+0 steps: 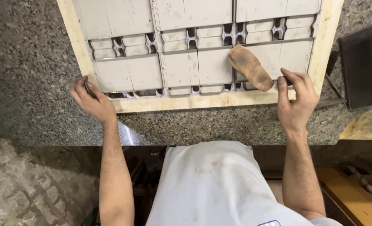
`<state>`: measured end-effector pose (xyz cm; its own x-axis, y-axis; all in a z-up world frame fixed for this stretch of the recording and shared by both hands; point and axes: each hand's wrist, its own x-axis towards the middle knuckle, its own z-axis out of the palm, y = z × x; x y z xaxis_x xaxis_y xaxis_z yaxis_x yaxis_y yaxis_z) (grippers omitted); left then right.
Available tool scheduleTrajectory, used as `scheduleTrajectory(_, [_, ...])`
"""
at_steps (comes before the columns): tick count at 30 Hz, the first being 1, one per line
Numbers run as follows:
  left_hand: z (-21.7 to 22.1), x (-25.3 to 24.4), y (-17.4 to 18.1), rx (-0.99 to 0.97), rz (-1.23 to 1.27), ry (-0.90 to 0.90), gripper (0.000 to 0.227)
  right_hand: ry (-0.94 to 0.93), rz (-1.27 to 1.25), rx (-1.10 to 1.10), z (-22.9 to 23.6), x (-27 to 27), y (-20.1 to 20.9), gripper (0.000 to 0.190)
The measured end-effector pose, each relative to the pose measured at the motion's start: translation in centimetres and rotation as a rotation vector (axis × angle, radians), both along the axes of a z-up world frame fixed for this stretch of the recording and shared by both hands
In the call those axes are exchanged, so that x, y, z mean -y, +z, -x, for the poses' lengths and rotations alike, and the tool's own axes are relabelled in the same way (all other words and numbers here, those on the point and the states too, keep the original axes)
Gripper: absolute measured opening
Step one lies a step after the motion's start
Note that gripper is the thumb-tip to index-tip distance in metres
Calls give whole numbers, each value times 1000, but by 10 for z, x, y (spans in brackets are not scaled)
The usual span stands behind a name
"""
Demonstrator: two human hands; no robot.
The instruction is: The person assembles a wooden structure by placing small rectangular blocks into a frame and securing parts using a hammer and a wooden block.
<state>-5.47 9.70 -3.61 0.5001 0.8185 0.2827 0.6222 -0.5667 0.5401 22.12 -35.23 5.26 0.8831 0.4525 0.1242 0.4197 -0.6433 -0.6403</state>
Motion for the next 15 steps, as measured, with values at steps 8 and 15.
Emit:
scheduleTrajectory(8, [4, -4, -4, 12, 17, 23, 24, 48, -14, -15, 5, -13, 7, 14])
scheduleTrajectory(15, [4, -2, -3, 21, 25, 32, 23, 80, -9, -21, 6, -23, 10, 18])
